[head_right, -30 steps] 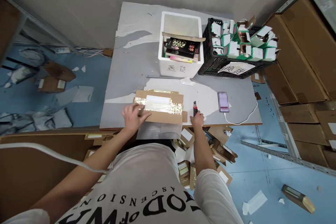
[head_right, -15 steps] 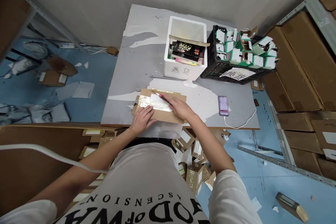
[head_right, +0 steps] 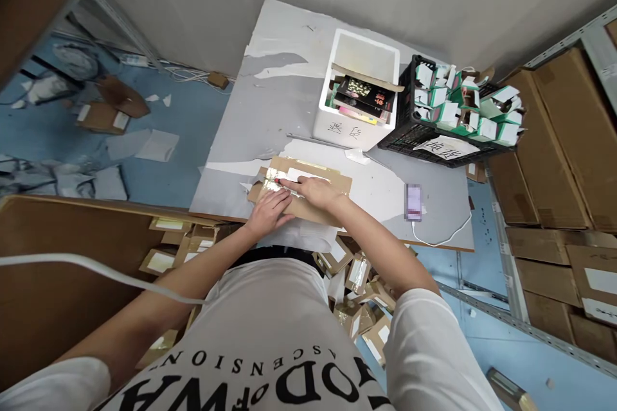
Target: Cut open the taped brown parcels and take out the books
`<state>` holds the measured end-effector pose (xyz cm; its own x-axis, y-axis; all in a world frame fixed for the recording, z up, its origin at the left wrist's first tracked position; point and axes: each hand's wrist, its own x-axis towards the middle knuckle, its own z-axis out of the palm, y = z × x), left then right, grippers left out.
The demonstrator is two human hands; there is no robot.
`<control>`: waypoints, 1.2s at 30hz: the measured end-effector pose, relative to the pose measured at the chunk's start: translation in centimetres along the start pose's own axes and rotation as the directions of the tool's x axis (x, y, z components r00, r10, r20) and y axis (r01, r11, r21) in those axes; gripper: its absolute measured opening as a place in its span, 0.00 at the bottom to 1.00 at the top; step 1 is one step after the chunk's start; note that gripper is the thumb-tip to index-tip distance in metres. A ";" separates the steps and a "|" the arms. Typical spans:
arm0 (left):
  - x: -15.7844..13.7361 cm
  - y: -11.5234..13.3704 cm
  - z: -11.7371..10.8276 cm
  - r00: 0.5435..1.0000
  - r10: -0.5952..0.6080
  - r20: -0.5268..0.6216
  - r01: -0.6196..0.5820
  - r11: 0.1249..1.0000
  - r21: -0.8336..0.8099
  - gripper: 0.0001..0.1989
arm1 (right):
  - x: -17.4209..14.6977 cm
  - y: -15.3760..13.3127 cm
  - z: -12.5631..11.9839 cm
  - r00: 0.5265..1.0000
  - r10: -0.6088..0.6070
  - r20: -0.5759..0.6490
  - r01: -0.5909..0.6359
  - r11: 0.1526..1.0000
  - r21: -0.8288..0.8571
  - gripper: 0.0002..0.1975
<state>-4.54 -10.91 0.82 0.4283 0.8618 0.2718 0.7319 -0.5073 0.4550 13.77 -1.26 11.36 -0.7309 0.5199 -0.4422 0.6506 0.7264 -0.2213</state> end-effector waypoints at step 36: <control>0.2 -0.2 0.4 0.993 -0.061 0.103 0.065 0.997 -0.034 0.23 | -17.7 4.6 0.9 0.906 0.408 0.110 -0.408 0.913 -0.020 0.37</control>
<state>-4.40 -10.60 0.46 0.4353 0.8869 0.1544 0.7396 -0.4501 0.5004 29.92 -7.51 17.39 -0.3745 0.7181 -0.5866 0.8880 0.4598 -0.0040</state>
